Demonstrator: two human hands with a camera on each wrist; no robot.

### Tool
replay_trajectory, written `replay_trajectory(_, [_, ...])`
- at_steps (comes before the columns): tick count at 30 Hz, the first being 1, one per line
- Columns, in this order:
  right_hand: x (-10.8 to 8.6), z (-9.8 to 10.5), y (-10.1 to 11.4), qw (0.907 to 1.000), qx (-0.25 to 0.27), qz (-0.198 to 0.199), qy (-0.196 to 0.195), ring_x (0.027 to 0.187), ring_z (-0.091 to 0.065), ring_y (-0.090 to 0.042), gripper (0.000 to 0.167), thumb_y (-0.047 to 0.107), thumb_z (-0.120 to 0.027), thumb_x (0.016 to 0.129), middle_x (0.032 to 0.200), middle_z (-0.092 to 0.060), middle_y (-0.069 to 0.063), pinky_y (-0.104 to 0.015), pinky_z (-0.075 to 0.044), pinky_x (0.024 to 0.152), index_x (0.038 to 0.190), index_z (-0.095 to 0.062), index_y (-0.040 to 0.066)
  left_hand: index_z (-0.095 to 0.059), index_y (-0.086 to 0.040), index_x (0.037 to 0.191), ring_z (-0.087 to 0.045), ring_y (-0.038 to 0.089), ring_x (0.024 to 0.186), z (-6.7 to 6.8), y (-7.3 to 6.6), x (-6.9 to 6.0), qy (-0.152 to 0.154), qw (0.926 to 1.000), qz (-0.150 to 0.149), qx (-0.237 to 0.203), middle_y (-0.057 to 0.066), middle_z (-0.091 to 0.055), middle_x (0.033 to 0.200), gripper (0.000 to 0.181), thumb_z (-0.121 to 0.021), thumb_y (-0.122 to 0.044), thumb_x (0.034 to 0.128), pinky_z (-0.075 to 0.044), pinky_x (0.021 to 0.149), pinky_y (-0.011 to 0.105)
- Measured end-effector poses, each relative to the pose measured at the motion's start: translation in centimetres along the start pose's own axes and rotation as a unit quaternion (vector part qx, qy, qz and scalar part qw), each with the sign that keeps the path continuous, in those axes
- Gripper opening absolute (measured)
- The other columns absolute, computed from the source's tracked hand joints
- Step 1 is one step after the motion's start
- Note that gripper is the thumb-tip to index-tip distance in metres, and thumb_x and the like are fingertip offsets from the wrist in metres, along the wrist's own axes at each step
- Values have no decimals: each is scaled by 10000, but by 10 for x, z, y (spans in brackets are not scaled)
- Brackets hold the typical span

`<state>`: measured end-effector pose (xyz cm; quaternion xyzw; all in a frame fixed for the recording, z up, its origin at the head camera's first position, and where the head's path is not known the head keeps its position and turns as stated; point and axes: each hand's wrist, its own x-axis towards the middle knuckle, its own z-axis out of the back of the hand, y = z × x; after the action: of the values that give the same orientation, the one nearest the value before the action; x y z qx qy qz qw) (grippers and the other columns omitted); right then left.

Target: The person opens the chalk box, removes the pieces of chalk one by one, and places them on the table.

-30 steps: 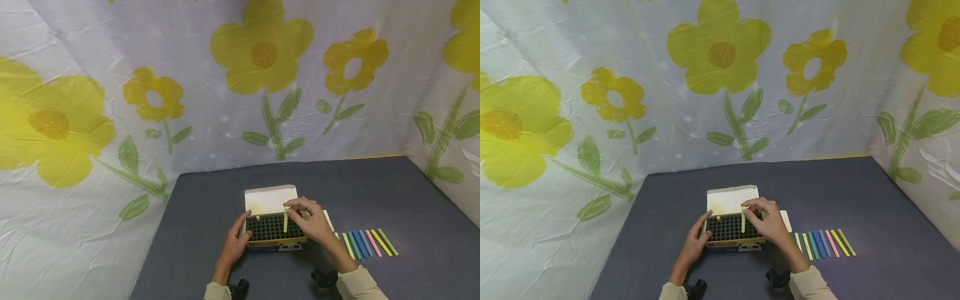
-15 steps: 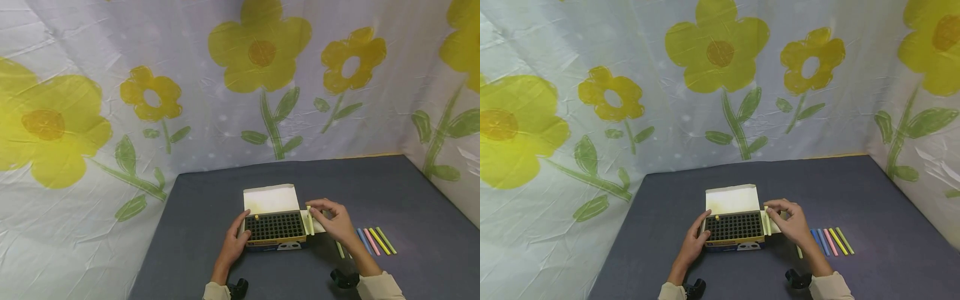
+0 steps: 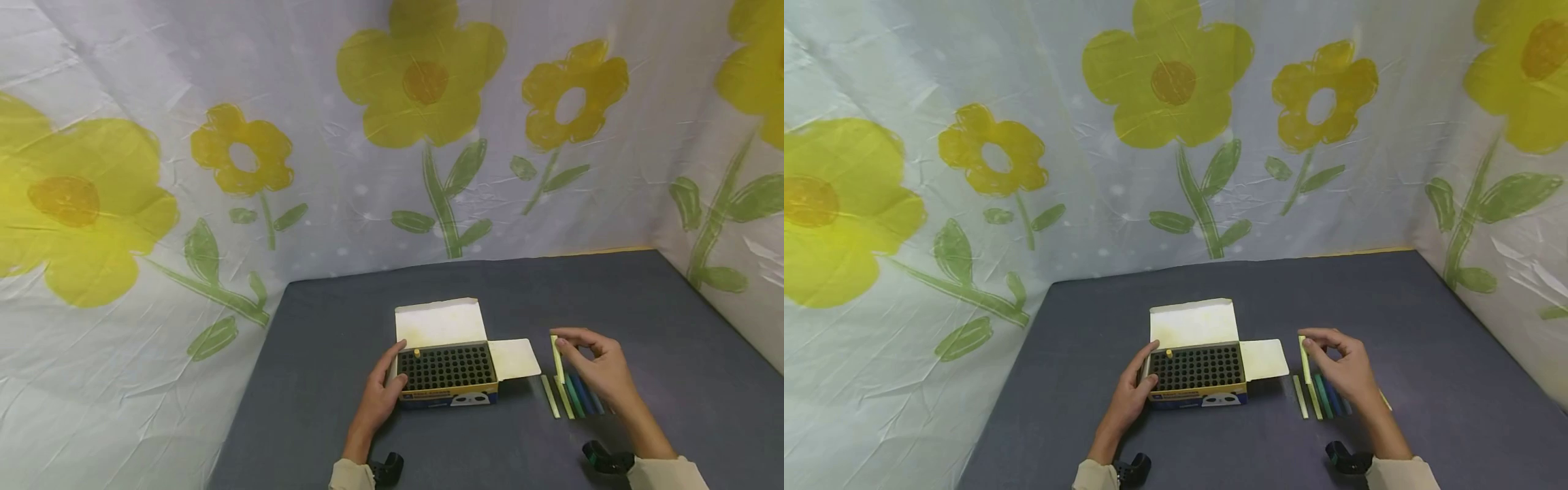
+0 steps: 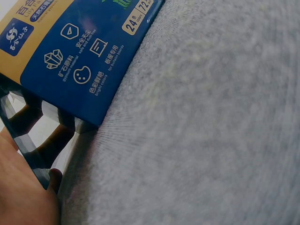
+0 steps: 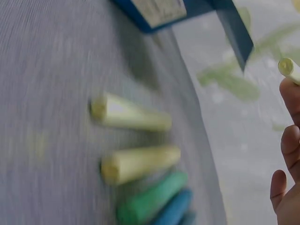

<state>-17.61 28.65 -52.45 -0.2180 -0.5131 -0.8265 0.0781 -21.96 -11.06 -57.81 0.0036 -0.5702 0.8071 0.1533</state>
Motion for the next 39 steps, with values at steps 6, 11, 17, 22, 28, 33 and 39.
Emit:
replay_trajectory(6, [-3, 27, -19, 9984, -514, -252, -14, 819, -607, 16, 214, 81, -669, 970, 898, -710, 154, -167, -410, 882, 1166, -737, 30, -419, -379, 1537, -429, 245, 1283, 1, 1, 0, -13, 10000, 3, -10, 4, -380, 1624, 652, -530, -57, 980, -409, 893, 390])
replay_trajectory(11, [-6, 49, -32, 9917, -999, -801, 134, 850, -564, 76, 263, 233, -653, 1000, 850, -700, 136, -367, -417, 842, 1183, -734, 61, -420, -377, 1537, -430, 233, 1275, 3, 1, 0, -12, 10000, -3, 30, 3, -384, 1624, 650, -534, -59, 982, -398, 905, 391])
replay_trajectory(17, [-11, 71, -50, 9839, -1567, -829, 236, 755, -554, 65, 251, 251, -673, 986, 876, -696, 202, -229, -428, 627, 1142, -753, 71, -431, -331, 1540, -428, 250, 1277, 2, 2, 0, -19, 10000, -91, 31, 40, -374, 1631, 625, -538, -68, 984, -392, 905, 416])
replay_trajectory(22, [-15, 84, -60, 9742, -1991, -975, 412, 720, -546, 118, 232, 260, -677, 982, 894, -709, 153, -243, -456, 597, 1107, -769, 88, -429, -331, 1542, -429, 254, 1274, 2, 3, 0, -12, 10000, -85, 47, 41, -380, 1627, 631, -538, -62, 981, -392, 901, 405])
replay_trajectory(28, [-14, 92, -67, 9634, -2388, -967, 737, 678, -518, 150, 236, 255, -654, 992, 847, -768, -73, -522, -341, 819, 1065, -766, 61, -413, -370, 1544, -431, 247, 1278, 2, 3, -1, 10, 10000, 16, 34, 23, -375, 1626, 649, -527, -63, 984, -404, 892, 401])
replay_trajectory(33, [-14, 96, -72, 9482, -2826, -978, 1069, 659, -568, 2, 220, 268, -653, 987, 846, -769, -83, -476, -217, 702, 1031, -771, 87, -410, -394, 1539, -437, 238, 1272, 0, 2, -1, -5, 10000, 36, 83, 9, -377, 1625, 654, -526, -70, 983, -407, 889, 407])
replay_trajectory(39, [-13, 95, -70, 9362, -3113, -1107, 1201, 707, -619, -202, 207, 235, -668, 957, 847, -768, -90, -513, -214, 695, 1008, -772, 63, -418, -373, 1541, -475, 247, 1205, 0, 2, 0, -1, 10000, -36, 19, 30, -397, 1609, 648, -531, -61, 985, -437, 825, 353])
